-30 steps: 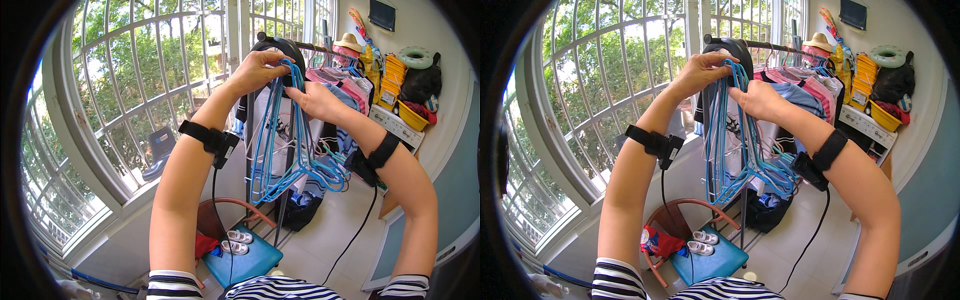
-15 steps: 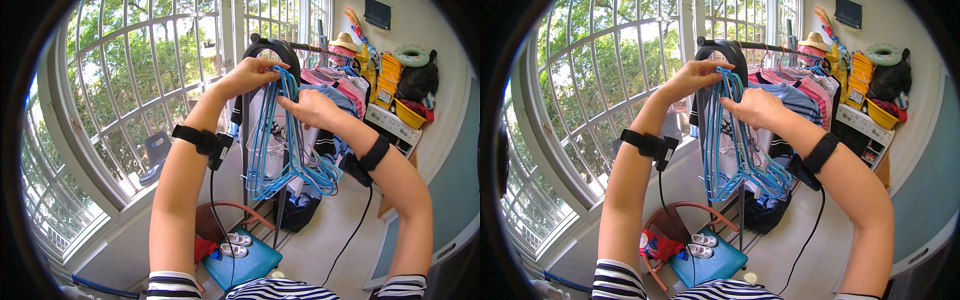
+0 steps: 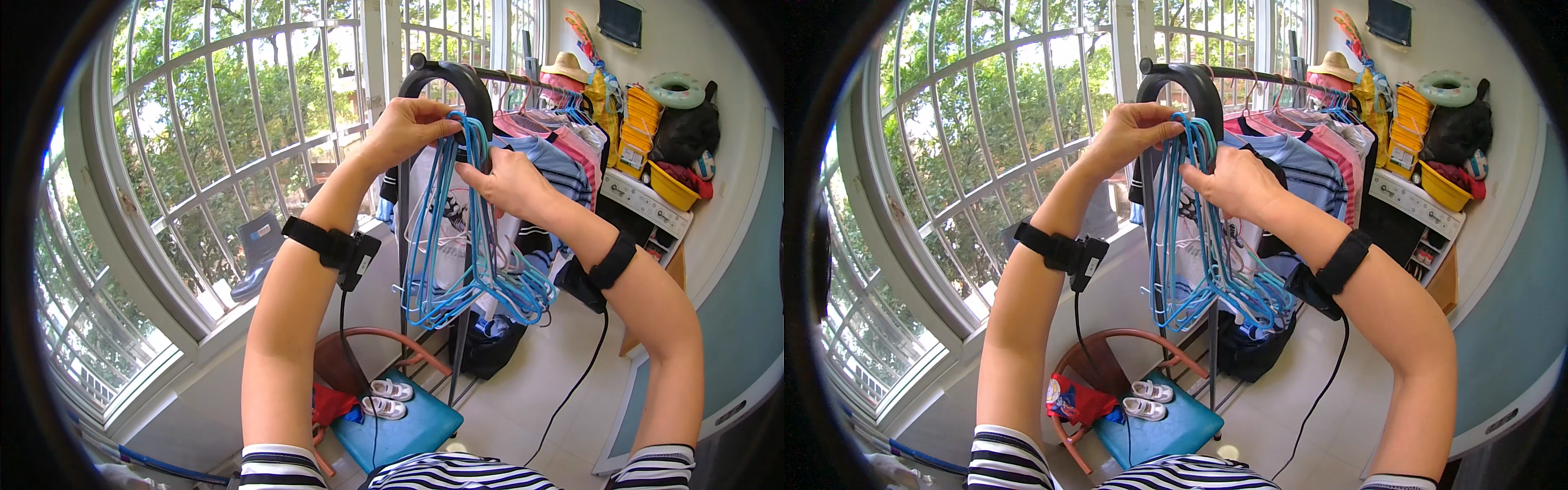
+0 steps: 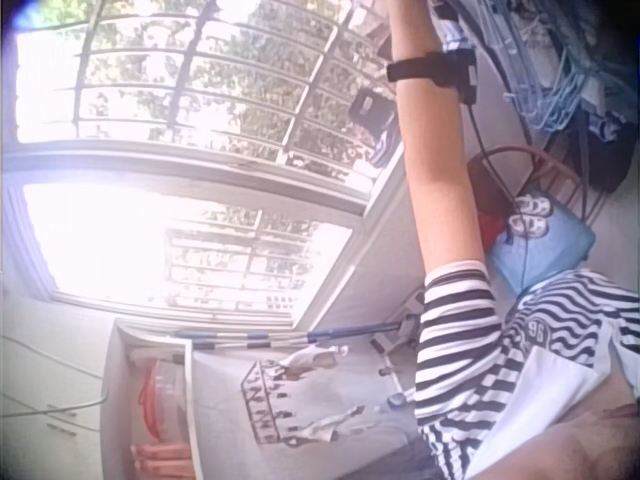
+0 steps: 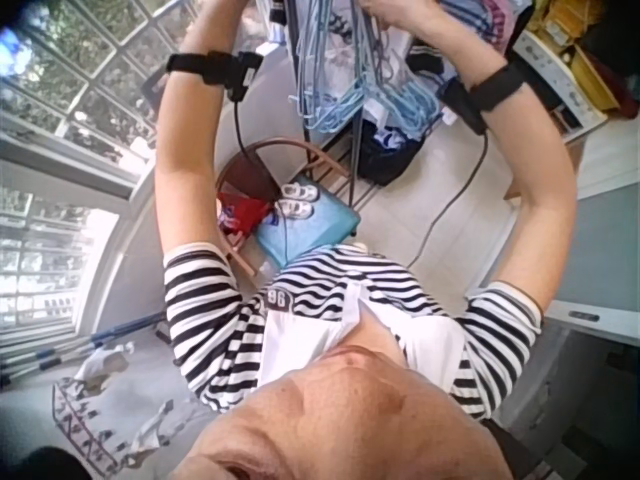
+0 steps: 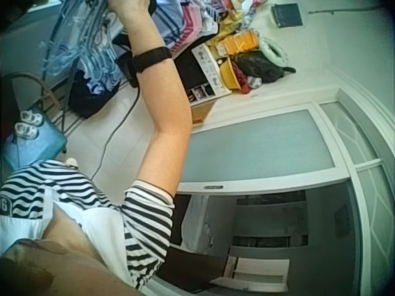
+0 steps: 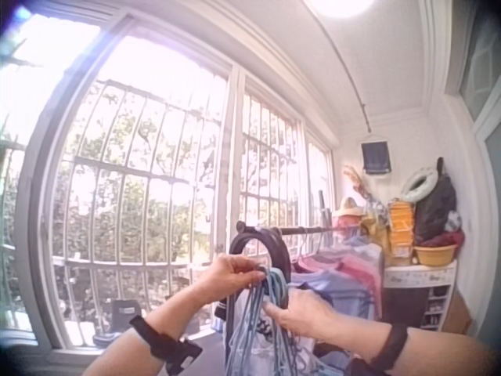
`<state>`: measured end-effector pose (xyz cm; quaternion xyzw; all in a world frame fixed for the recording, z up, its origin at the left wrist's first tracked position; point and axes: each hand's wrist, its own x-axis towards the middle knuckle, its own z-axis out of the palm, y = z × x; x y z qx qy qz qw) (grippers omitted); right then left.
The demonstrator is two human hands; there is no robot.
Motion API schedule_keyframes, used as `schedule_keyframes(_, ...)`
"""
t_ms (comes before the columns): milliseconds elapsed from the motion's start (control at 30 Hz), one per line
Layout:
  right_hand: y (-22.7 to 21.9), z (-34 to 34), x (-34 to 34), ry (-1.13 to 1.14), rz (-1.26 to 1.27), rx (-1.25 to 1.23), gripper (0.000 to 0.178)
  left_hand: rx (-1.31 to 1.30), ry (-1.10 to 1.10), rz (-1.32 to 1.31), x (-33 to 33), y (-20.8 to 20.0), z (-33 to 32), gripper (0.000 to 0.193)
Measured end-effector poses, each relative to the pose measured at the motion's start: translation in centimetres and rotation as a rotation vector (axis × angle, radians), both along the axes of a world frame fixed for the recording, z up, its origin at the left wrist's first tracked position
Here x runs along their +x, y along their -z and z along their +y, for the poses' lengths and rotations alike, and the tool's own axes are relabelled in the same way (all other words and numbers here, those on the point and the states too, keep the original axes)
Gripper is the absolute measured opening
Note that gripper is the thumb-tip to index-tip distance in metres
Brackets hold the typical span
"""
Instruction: The person takes damp laundry out of a washing machine, places items onto hangers, and hangs them on a drying rack before organizing spare hangers and placing a small red cloth on top of the closed machine.
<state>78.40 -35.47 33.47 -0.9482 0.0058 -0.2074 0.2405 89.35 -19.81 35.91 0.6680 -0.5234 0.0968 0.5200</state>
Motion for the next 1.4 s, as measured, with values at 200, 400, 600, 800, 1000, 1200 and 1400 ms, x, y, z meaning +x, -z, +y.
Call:
schedule_keyframes(200,0.7,0.3,0.1,0.077,-0.117,-0.028,0.053,-0.054,-0.088,-0.100,0.3,0.7,-0.6,0.023)
schedule_keyframes(400,0.1,1.4,-0.6,0.145,0.002,-0.013,0.054,-0.067,-0.087,-0.329,-0.2,0.9,-0.6,0.019)
schedule_keyframes(600,1.4,1.4,0.3,0.185,-0.134,0.061,0.046,-0.078,-0.282,-0.378,-0.4,1.6,-0.5,0.034)
schedule_keyframes(800,1.9,0.5,0.5,0.048,-0.225,0.170,0.038,0.053,-0.100,-0.133,-0.3,2.9,-0.4,0.053)
schedule_keyframes(1000,1.7,0.7,0.7,0.019,-0.274,0.175,0.038,-0.005,0.015,0.043,-0.4,3.5,0.6,0.061)
schedule_keyframes(1200,-0.3,0.6,1.4,-0.098,-0.375,0.219,0.040,-0.129,0.167,0.393,-0.5,4.3,0.4,0.051)
schedule_keyframes(1400,-0.3,0.0,1.3,-0.161,-0.402,0.222,0.037,-0.150,0.062,0.346,0.6,4.7,-0.1,0.032)
